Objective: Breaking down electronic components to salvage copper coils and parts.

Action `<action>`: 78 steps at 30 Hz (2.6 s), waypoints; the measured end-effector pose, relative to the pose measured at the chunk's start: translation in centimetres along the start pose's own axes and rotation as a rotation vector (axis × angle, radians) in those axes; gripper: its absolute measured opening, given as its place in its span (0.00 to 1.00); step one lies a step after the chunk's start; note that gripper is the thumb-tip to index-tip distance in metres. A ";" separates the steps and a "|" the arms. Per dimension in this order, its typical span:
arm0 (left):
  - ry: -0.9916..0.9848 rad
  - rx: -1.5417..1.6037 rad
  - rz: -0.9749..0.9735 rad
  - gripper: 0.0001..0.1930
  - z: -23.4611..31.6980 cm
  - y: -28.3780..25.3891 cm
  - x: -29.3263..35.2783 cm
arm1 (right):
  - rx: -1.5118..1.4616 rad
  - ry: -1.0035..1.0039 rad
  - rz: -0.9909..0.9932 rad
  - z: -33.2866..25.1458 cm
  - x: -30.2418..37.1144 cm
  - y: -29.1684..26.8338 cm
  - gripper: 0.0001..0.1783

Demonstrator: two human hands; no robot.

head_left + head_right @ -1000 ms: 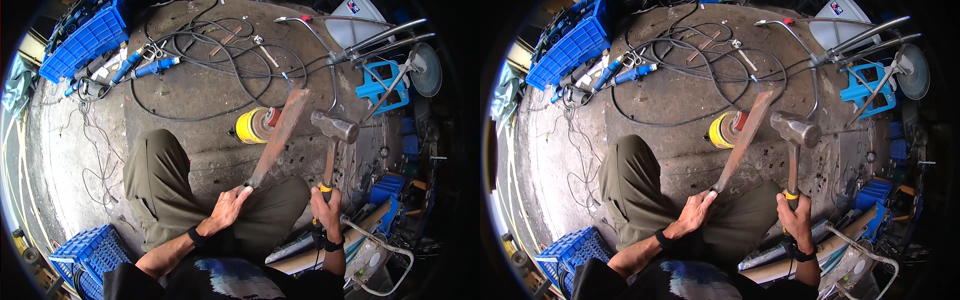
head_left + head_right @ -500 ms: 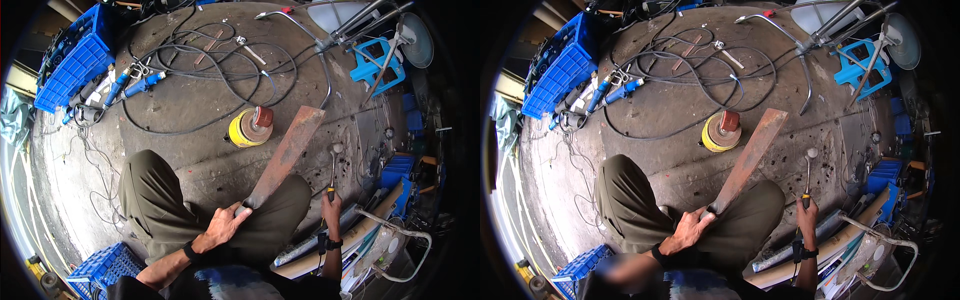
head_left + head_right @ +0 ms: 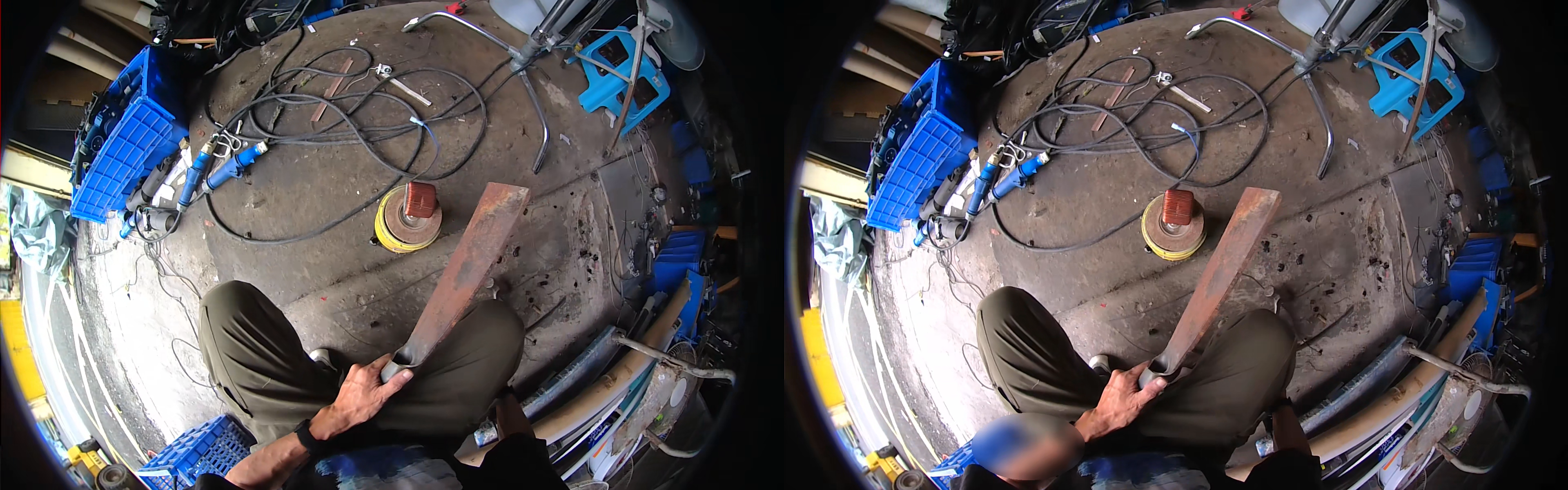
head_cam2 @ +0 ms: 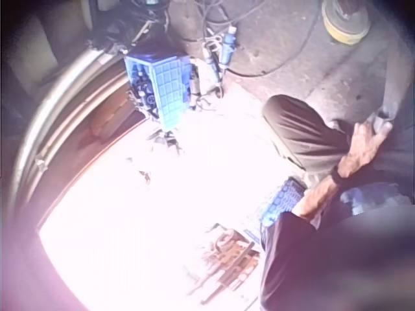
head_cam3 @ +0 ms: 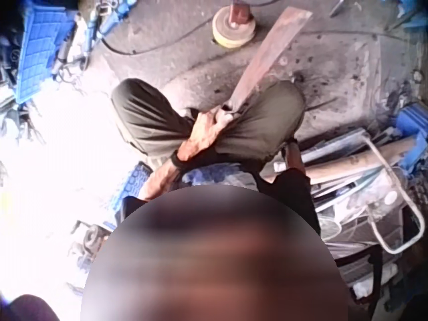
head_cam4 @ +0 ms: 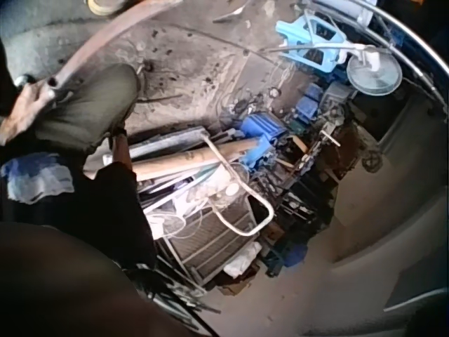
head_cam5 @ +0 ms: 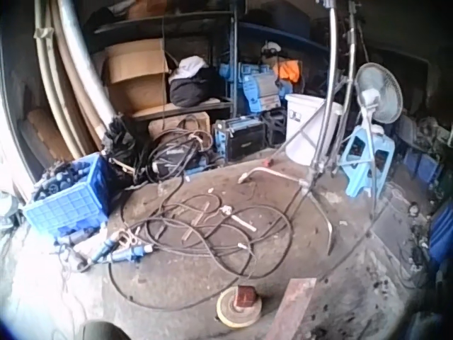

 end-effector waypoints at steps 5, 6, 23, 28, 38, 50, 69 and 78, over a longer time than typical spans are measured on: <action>-0.059 0.009 -0.063 0.31 1.2 0.6 -0.5 | 0.009 0.009 0.045 0.5 -0.9 2.6 0.12; -0.062 0.005 -0.062 0.31 1.4 0.7 -0.7 | 0.013 0.008 0.054 0.8 0.6 1.6 0.12; 0.186 -0.115 0.010 0.21 7.0 0.0 -2.8 | -0.504 0.169 0.166 -16.7 -8.6 -15.0 0.18; 0.320 -0.087 0.038 0.17 11.1 -0.1 -4.1 | -0.442 -0.190 -0.324 -36.2 -3.0 -13.1 0.21; 0.509 -0.309 0.079 0.34 11.9 -1.0 -4.6 | -0.640 -0.282 -0.075 -42.8 -4.7 -8.0 0.13; 0.767 -0.232 0.307 0.36 10.9 -13.2 -14.9 | -0.706 0.118 -0.216 -40.8 -5.8 -2.6 0.13; 0.728 -0.106 0.380 0.30 9.8 -13.1 -16.4 | -0.363 0.008 -0.097 -37.0 -6.5 1.6 0.19; 0.681 -0.075 0.318 0.32 9.9 -13.3 -16.3 | -0.328 -0.041 -0.044 -38.1 -6.5 1.0 0.19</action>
Point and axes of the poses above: each hand's wrist, its own x-axis away from the middle knuckle, its own y-axis out of the palm, z = x × y, the point moved 6 cm from there along -x, towards the middle knuckle, and after that the axes turned 3 degrees about -z, right-handed, at the moved point
